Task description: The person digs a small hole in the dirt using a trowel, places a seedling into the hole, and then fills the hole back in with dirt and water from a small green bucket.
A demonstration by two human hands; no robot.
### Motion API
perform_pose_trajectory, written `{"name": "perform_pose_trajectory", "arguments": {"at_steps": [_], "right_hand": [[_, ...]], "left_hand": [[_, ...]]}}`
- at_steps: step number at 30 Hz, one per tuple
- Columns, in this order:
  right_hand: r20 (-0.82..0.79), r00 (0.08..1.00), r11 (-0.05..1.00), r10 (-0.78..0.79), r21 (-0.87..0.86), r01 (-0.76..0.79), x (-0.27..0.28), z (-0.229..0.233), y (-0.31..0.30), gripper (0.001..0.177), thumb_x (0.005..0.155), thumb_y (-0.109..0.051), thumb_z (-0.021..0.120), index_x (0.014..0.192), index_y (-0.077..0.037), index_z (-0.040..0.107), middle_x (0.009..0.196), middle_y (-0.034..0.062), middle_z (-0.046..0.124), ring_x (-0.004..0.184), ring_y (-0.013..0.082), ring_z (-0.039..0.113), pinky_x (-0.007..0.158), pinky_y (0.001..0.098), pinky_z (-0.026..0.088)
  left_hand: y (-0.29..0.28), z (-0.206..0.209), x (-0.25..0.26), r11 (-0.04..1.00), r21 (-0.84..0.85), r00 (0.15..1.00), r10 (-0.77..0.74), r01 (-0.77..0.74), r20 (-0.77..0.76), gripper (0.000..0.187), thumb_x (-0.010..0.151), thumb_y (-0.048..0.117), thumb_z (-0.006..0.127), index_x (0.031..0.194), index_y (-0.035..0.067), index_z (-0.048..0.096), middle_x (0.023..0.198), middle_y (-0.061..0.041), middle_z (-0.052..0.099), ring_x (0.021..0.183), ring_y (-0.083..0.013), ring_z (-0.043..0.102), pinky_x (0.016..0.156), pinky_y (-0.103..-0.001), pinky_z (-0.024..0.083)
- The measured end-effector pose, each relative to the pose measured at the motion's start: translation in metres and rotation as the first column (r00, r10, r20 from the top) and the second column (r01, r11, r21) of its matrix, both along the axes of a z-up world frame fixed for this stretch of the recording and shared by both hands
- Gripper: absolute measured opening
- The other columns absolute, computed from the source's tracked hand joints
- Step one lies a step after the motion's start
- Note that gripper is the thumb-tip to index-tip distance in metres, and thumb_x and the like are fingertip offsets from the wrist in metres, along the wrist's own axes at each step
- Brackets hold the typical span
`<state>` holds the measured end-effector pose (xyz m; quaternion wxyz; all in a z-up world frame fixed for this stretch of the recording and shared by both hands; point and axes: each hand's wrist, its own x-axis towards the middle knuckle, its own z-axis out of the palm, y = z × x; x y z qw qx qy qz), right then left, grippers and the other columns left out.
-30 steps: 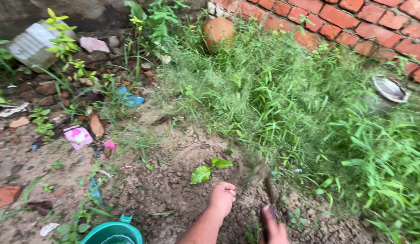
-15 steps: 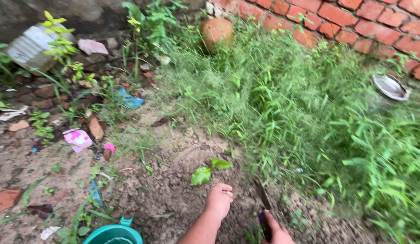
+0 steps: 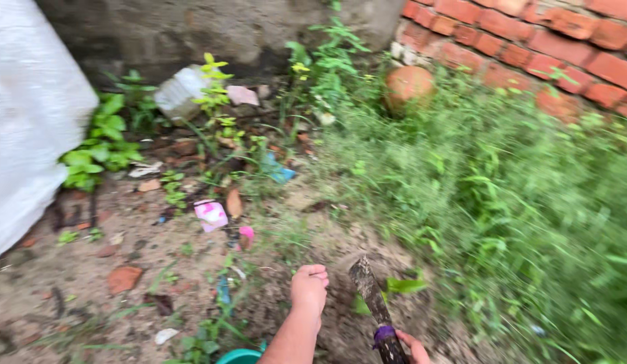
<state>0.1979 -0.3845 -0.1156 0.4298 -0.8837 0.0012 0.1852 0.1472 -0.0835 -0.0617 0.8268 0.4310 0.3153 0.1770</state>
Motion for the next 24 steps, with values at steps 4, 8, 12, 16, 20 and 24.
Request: {"name": "perform_pose_trajectory", "arguments": {"at_steps": [4, 8, 12, 16, 20, 24], "right_hand": [[0.170, 0.979, 0.879, 0.115, 0.441, -0.180, 0.048, -0.070, 0.027, 0.059, 0.085, -0.023, 0.074, 0.139, -0.002, 0.059, 0.129, 0.0200, 0.066, 0.116, 0.0323, 0.063, 0.101, 0.0478, 0.048], [-0.074, 0.997, 0.738, 0.019, 0.674, 0.036, 0.079, -0.096, 0.045, 0.060, 0.091, -0.029, 0.070, 0.137, 0.008, 0.062, 0.121, 0.0238, 0.069, 0.106, 0.0340, 0.067, 0.096, 0.0500, 0.051], [0.014, 0.997, 0.993, 0.078, 0.091, -0.079, 0.046, -0.036, 0.099, 0.058, 0.084, -0.021, 0.076, 0.137, 0.002, 0.064, 0.113, 0.0229, 0.073, 0.102, 0.0363, 0.070, 0.096, 0.0495, 0.054], [-0.140, 0.986, 0.977, -0.090, -0.204, 0.060, 0.004, 0.030, 0.124, 0.060, 0.078, -0.013, 0.081, 0.136, -0.005, 0.066, 0.105, 0.0219, 0.078, 0.098, 0.0386, 0.074, 0.097, 0.0489, 0.058], [-0.417, 0.869, 0.929, -0.266, 0.130, 0.347, 0.008, 0.084, 0.114, 0.064, 0.081, -0.004, 0.080, 0.141, -0.004, 0.061, 0.100, 0.0288, 0.077, 0.084, 0.0472, 0.066, 0.101, 0.0668, 0.043], [-0.013, 0.994, 0.957, 0.111, -0.268, -0.111, 0.002, 0.025, 0.110, 0.066, 0.080, -0.012, 0.080, 0.143, -0.016, 0.059, 0.103, 0.0224, 0.076, 0.091, 0.0350, 0.068, 0.100, 0.0536, 0.044]], "left_hand": [[0.045, -0.020, -0.014, 0.994, -0.061, 0.990, 0.084, -0.092, -0.116, 0.032, 0.088, -0.006, 0.048, 0.111, 0.003, 0.069, 0.099, -0.011, 0.073, 0.085, -0.0197, 0.068, 0.068, -0.034, 0.051], [0.058, -0.047, -0.017, 0.985, -0.051, 0.984, 0.163, -0.168, -0.076, 0.033, 0.086, -0.007, 0.049, 0.110, -0.001, 0.070, 0.098, -0.013, 0.073, 0.084, -0.0222, 0.069, 0.069, -0.032, 0.055], [0.066, -0.039, -0.020, 0.988, -0.090, 0.987, 0.118, -0.128, -0.105, 0.032, 0.087, -0.005, 0.049, 0.112, 0.001, 0.069, 0.097, -0.012, 0.072, 0.082, -0.0219, 0.066, 0.067, -0.034, 0.050], [0.049, -0.034, -0.032, 0.992, -0.069, 0.988, 0.094, -0.103, -0.123, 0.034, 0.086, -0.007, 0.048, 0.111, 0.000, 0.070, 0.096, -0.012, 0.073, 0.081, -0.0213, 0.066, 0.068, -0.033, 0.052], [0.044, 0.004, -0.035, 0.993, -0.100, 0.943, -0.088, 0.059, -0.321, 0.030, 0.093, -0.003, 0.047, 0.114, 0.005, 0.068, 0.101, -0.007, 0.072, 0.087, -0.0173, 0.067, 0.073, -0.033, 0.054], [0.034, 0.009, -0.029, 0.999, -0.044, 0.994, -0.010, 0.005, -0.105, 0.031, 0.089, -0.006, 0.046, 0.107, -0.002, 0.071, 0.096, -0.013, 0.075, 0.081, -0.0205, 0.067, 0.072, -0.032, 0.054]]}}
